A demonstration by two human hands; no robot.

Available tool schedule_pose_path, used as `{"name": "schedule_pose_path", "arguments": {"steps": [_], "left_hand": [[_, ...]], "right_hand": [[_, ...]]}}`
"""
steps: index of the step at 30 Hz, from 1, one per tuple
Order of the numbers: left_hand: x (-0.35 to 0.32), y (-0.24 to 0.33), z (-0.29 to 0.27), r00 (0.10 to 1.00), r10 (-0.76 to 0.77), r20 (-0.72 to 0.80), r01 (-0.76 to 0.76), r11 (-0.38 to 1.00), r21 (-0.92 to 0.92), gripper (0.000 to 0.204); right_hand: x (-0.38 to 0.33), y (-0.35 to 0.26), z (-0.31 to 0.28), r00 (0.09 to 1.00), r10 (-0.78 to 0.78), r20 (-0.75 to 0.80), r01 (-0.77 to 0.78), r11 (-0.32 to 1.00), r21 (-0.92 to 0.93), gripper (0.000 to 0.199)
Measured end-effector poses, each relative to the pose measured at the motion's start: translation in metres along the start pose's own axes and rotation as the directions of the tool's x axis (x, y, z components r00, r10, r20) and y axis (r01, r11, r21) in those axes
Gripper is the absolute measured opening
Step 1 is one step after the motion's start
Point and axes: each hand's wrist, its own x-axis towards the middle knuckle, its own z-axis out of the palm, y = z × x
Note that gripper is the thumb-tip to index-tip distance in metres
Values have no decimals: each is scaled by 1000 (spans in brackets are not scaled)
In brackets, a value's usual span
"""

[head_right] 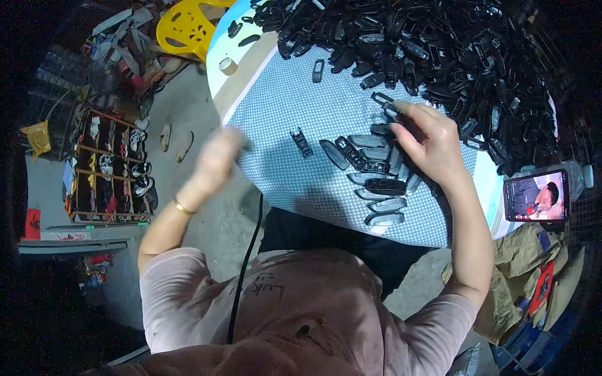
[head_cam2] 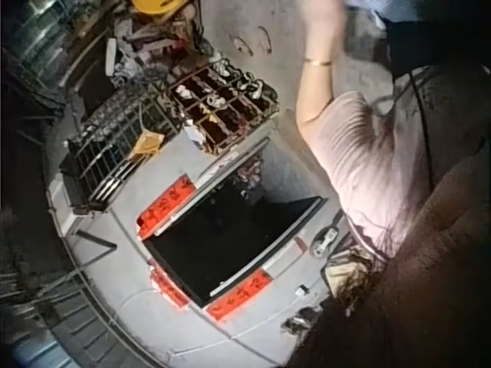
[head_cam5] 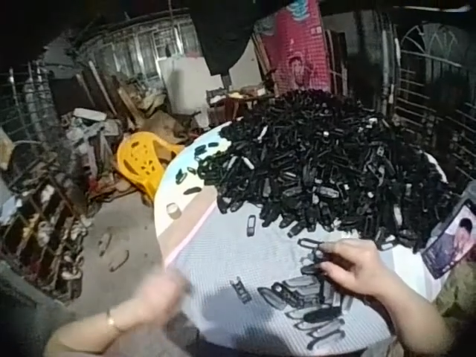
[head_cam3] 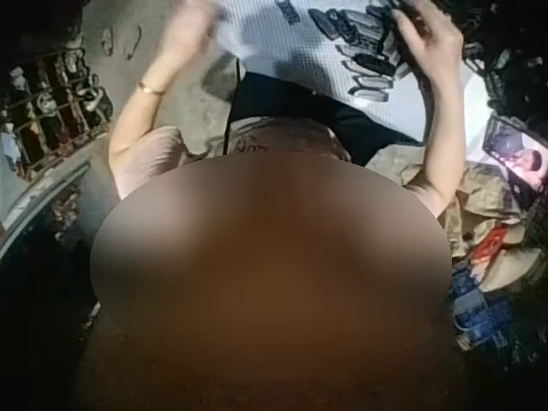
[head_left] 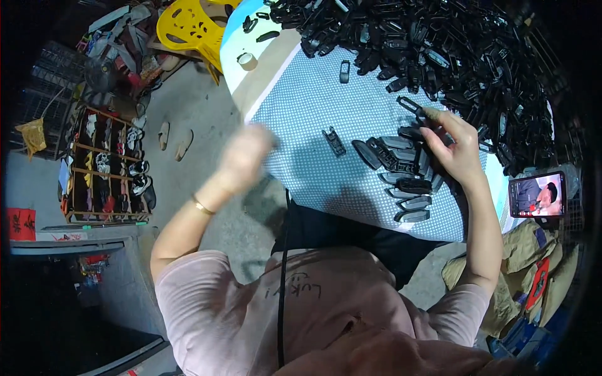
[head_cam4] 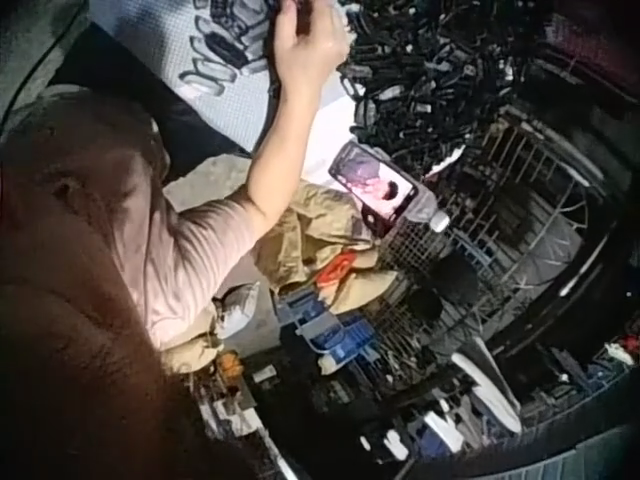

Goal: The recorder is sorting and inspecting a large quantity of small black plastic hardware components on a round table.

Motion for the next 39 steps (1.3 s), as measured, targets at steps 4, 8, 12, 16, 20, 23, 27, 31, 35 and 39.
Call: {"name": "schedule_pose_path", "arguments": {"steps": [4,8,12,16,20,23,27,31,35,39], "left_hand": [[-228,-195,-104,118,-993,23,547,84,833,19],[-183,-143,-92,59,-969,-241,609,-157,778,28],[-130,-161,-70,343,-915,210,923,287,-258,31],[67,-33,-44,726,-592,351,554,200,-808,29],[159,24,16,920,-286,267,361,355,-862,45],[204,63,45,911,-203,359,406,285,-868,52],[230,92,81,969,-151,197,247,494,-834,44],[234,106,86,953,-112,281,273,-82,-959,36],[235,100,86,891,-110,441,380,-352,-856,34],[229,93,94,900,-132,415,332,-409,-850,34]], "right_hand": [[12,-19,4,996,-41,-79,49,993,103,26],[-1,-9,-4,1000,12,-11,-11,998,63,26],[6,-18,1,998,-33,-48,36,998,57,26],[0,-3,-1,996,68,-51,-66,997,41,28],[1,-8,-3,963,249,-99,-208,927,312,30],[1,-7,-1,941,327,-85,-261,865,429,30],[1,8,7,877,407,-255,-243,834,496,30],[5,14,-1,835,429,-345,-277,869,410,28],[5,15,7,813,456,-362,-245,832,497,28],[7,7,4,827,425,-367,-277,877,393,28]]}}
